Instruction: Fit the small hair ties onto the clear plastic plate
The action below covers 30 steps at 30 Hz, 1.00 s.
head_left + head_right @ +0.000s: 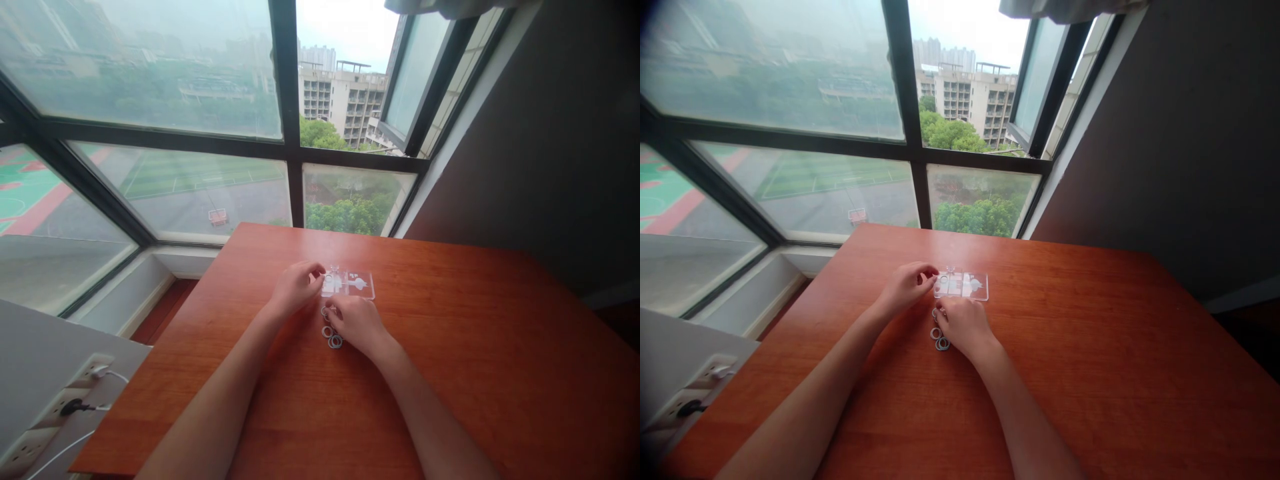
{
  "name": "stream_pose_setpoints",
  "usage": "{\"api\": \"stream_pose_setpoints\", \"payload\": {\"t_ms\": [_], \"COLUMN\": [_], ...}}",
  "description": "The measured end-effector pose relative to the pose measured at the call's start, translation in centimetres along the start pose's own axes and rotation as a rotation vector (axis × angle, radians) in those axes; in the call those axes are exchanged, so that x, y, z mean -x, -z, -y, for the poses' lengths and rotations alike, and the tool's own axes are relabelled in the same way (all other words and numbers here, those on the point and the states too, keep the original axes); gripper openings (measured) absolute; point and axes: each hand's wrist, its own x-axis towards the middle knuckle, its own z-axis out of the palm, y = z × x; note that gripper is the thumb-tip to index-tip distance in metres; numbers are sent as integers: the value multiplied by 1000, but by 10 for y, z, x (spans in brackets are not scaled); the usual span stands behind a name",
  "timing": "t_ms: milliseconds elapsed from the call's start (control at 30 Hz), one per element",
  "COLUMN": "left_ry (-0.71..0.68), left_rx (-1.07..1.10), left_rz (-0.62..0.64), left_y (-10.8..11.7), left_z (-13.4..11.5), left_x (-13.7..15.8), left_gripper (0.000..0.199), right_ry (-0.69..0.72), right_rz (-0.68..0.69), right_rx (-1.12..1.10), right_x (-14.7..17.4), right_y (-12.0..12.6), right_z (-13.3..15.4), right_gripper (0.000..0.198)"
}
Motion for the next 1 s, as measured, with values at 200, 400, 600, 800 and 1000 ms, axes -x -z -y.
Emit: {"api": "stream_pose_setpoints", "payload": {"t_ms": [200,400,600,800,1000], "left_ry": [-2,-6,-8,-12,-5], "left_rx": [10,3,-6,5,36], "left_rz": [7,2,15,22,23], "left_y": [1,1,2,2,3], "left_z": [-2,-1,-1,-2,-5], "left_x": [0,-1,0,0,0], "left_gripper": [15,15,15,15,14], "right_ry": [-107,-141,-157,-139,-220], "right_rz": [17,11,40,97,21], "right_rx": [117,111,152,183,64], "right_x": [-2,-1,-2,-2,-3], "right_y": [-10,-10,-10,-6,-2], "right_z": [14,14,16,19,12], "right_gripper": [25,23,20,20,18]}}
